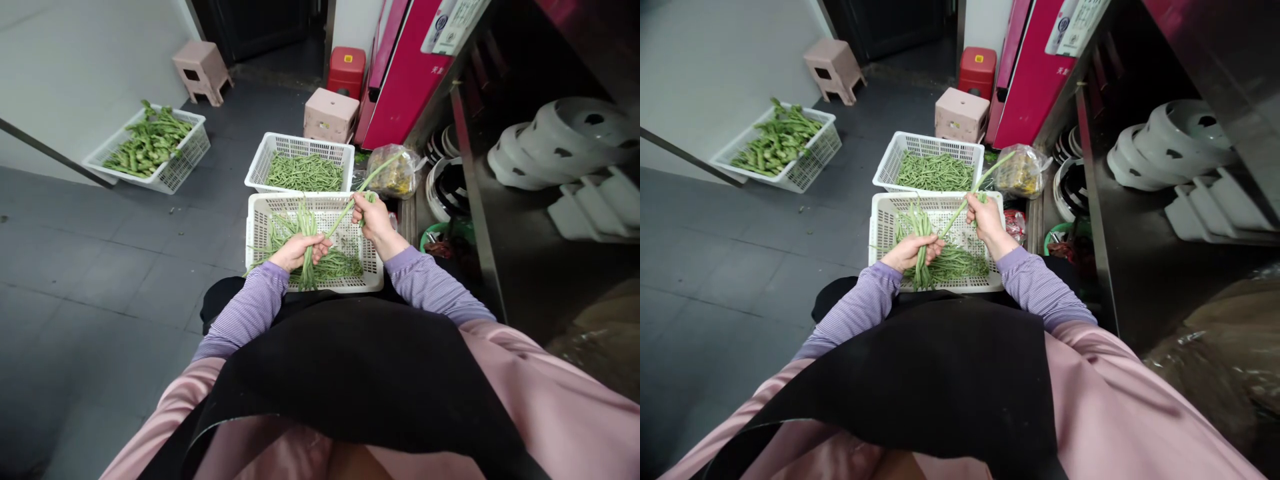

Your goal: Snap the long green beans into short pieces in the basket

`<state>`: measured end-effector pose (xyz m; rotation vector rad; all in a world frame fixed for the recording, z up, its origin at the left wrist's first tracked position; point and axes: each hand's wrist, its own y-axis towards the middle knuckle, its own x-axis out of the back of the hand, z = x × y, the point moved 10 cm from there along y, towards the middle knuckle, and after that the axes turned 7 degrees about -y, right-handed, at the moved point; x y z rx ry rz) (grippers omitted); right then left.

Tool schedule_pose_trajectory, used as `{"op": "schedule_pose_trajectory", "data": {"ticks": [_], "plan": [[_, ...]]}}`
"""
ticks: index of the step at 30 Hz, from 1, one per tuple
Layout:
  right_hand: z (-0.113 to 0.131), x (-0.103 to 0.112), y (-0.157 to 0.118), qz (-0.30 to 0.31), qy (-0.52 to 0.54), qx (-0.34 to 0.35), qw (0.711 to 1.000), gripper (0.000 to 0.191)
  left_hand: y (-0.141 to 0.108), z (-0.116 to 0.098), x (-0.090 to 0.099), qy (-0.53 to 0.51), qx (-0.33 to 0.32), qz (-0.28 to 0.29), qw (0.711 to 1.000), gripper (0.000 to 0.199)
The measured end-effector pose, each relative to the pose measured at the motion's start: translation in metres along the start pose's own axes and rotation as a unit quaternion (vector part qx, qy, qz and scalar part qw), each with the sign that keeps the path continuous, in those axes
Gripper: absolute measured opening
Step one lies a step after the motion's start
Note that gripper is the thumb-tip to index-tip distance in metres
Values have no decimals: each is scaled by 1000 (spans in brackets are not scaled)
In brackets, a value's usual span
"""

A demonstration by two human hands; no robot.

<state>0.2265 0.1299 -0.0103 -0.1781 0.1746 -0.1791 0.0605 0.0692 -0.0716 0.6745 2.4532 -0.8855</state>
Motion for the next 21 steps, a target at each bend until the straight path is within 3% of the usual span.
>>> {"op": "schedule_pose_trajectory", "data": {"ticks": [8, 11, 15, 18, 21], "plan": [[12, -10, -5, 47, 12, 16, 999, 22, -6, -6, -10, -14, -7, 17, 1000, 17], [5, -12, -3, 60, 22, -3, 998, 22, -10, -12, -15, 7, -35, 35, 999, 20], [-42, -17, -8, 59, 71, -126, 988, 27, -21, -33, -23, 117, -155, 25, 981, 24], [-91, -21, -26, 23, 112, -252, 961, 28, -36, -51, -22, 211, -257, -61, 941, 20], [-123, -15, -43, -37, 130, -320, 938, 30, -57, -70, -22, 278, -359, -151, 878, 19]]}}
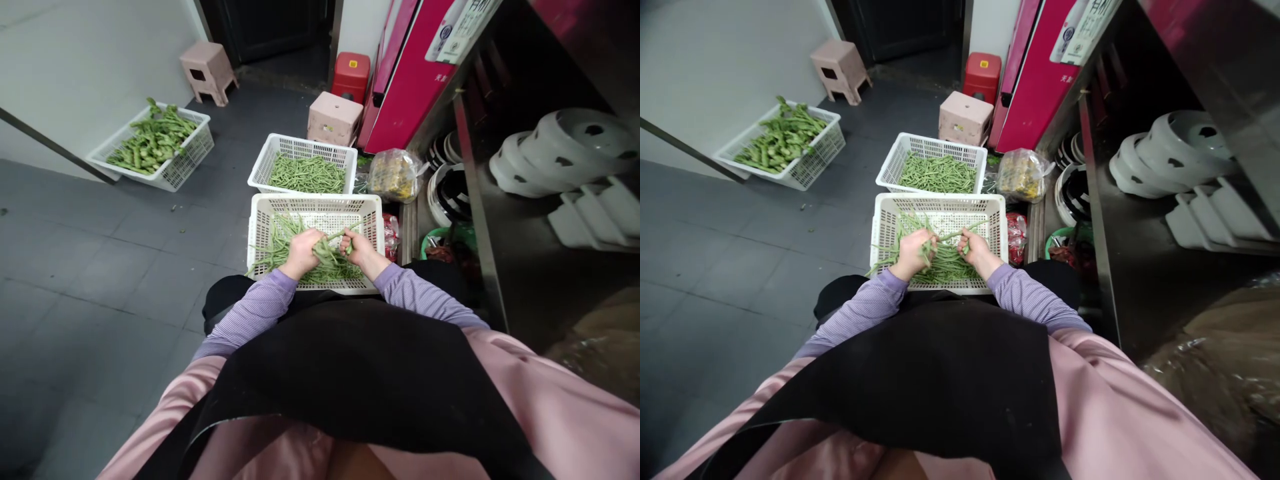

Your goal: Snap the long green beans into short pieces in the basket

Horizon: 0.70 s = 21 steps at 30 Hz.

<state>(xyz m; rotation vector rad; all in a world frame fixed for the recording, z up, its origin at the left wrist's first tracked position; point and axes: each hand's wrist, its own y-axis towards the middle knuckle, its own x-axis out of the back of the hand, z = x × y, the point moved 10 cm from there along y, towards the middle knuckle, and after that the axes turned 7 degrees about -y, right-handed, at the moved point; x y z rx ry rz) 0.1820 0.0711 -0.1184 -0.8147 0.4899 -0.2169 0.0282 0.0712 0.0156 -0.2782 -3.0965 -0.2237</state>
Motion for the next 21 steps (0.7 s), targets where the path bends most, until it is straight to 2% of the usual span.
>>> {"op": "schedule_pose_trajectory", "data": {"ticks": [1, 3, 5, 6, 8, 9, 11, 14, 18, 21], "plan": [[-4, 5, 0, -16, 3, -2, 1000, 31, 0, -2, 4, 15, -12, -22, 1000, 21], [-2, 8, -2, 2, -13, 10, 1000, 31, 2, 9, 13, 12, 29, -62, 998, 26], [3, -6, -8, 95, -59, 13, 994, 32, 5, 39, 20, -37, 139, -91, 985, 32], [3, -16, -13, 152, -92, 5, 984, 31, 5, 57, 18, -77, 206, -87, 972, 32], [0, -33, -26, 242, -159, -16, 957, 27, 6, 81, 4, -180, 312, -47, 932, 30], [-2, -39, -32, 271, -188, -24, 944, 25, 7, 86, -4, -233, 339, -19, 911, 28], [-8, -50, -40, 311, -225, -41, 922, 22, 12, 82, -13, -323, 339, 14, 883, 26], [-21, -58, -47, 346, -230, -68, 907, 27, 23, 66, -4, -392, 277, -12, 877, 22], [-26, -55, -50, 345, -183, -68, 918, 29, 31, 58, 20, -354, 219, -65, 907, 22], [-28, -46, -52, 321, -186, -71, 926, 27, 35, 58, 48, -294, 172, -137, 930, 27]]}}
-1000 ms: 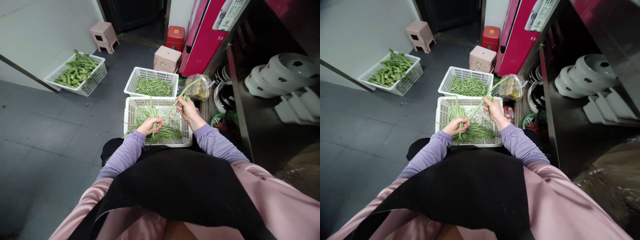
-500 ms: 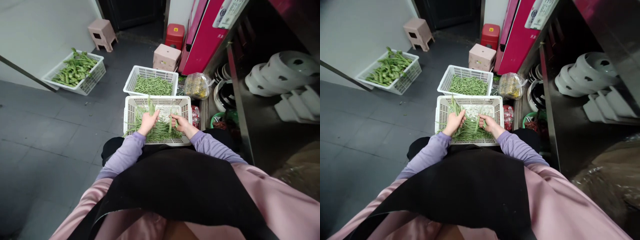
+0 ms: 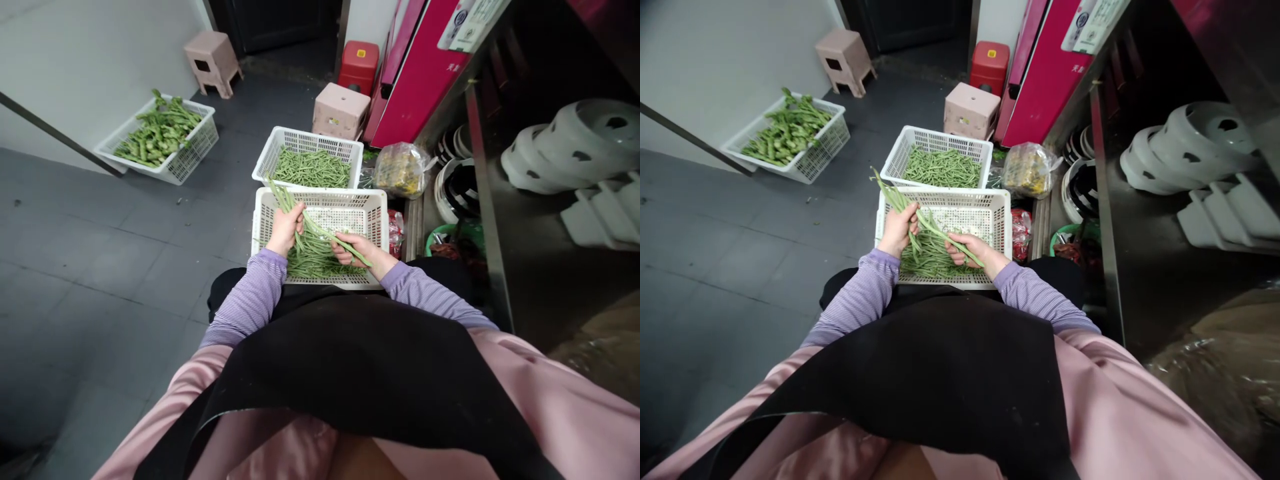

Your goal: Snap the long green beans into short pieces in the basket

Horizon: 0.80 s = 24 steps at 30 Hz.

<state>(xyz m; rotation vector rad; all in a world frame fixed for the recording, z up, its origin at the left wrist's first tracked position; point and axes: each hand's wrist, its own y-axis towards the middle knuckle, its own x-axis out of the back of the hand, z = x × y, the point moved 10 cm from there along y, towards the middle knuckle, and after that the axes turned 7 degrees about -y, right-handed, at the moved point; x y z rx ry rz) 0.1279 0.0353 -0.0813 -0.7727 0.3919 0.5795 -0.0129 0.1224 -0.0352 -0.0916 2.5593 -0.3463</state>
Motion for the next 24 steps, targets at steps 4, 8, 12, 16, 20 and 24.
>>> {"op": "schedule_pose_trajectory", "data": {"ticks": [4, 8, 12, 16, 20, 24], "plan": [[3, 10, -3, -57, 2, 24, 998, 33, 4, -12, 17, 17, -55, -52, 997, 29], [16, 44, 1, -199, 94, 97, 971, 35, -16, -16, 2, 96, -100, -24, 990, 25], [7, 84, -4, -354, 173, 79, 916, 34, -39, -6, -26, 125, -95, 63, 986, 25], [-4, 53, 12, -194, 111, -10, 975, 30, -34, 21, -36, 61, 12, 101, 993, 34], [-15, 2, 14, -10, 76, -50, 996, 27, -17, 37, -22, 63, 58, 50, 995, 34], [-11, -3, 12, -25, 85, -14, 996, 26, -15, 23, -8, 72, -7, -17, 997, 26]]}}
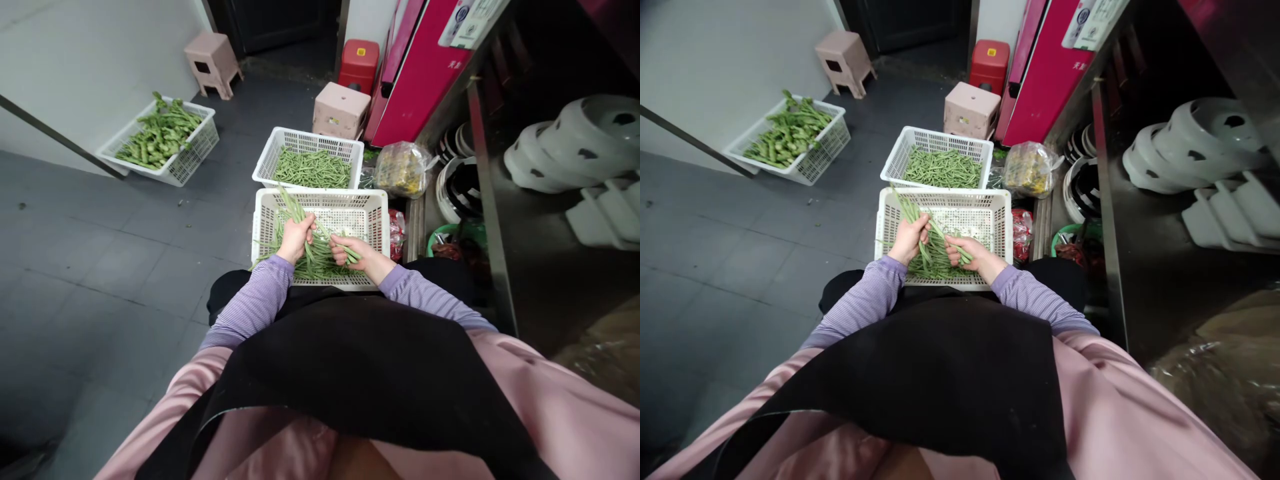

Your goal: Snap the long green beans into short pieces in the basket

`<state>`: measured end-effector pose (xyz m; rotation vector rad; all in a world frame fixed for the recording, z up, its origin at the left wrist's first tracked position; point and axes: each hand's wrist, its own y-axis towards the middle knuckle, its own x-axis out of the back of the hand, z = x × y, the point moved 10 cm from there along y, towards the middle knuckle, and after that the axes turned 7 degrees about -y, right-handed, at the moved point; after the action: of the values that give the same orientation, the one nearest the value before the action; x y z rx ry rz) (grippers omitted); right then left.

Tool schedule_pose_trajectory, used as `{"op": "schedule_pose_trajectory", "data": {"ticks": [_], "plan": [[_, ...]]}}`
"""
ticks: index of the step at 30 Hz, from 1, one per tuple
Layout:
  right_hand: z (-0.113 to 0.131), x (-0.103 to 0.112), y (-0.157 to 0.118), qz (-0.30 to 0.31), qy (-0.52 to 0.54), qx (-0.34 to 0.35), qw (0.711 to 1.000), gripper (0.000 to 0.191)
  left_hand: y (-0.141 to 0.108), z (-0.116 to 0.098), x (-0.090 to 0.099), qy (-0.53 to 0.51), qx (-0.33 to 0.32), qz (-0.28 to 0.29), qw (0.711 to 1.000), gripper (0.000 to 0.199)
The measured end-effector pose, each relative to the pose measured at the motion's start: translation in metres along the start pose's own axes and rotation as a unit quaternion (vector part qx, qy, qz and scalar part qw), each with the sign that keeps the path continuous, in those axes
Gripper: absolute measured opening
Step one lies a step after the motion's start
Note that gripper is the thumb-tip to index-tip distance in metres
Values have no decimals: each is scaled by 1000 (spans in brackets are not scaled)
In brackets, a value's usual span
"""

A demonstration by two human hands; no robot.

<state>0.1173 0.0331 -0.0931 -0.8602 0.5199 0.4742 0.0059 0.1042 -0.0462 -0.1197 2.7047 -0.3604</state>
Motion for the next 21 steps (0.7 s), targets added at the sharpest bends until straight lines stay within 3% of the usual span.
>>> {"op": "schedule_pose_trajectory", "data": {"ticks": [2, 5, 8, 11, 13, 15, 17, 21], "plan": [[11, 13, -1, -55, 30, 47, 997, 26, -10, -14, -1, 53, -54, -12, 997, 25], [23, 44, -6, -163, 107, 88, 977, 26, -31, -28, -17, 127, -114, 23, 985, 23], [26, 66, -10, -232, 129, 84, 961, 24, -41, -17, -32, 119, -83, 85, 986, 21], [15, 52, -3, -179, 63, 14, 982, 18, -31, 11, -35, 77, 7, 125, 989, 28], [5, 31, 1, -114, 40, -24, 992, 19, -21, 22, -28, 90, 31, 113, 989, 29], [2, 14, 1, -73, 46, -25, 996, 19, -13, 21, -22, 151, 7, 96, 984, 26], [2, 10, 0, -74, 46, -18, 996, 16, -14, 13, -25, 236, -51, 109, 964, 21], [1, 31, -7, -129, -22, -18, 991, 14, -30, 14, -46, 406, -119, 206, 882, 25]]}}
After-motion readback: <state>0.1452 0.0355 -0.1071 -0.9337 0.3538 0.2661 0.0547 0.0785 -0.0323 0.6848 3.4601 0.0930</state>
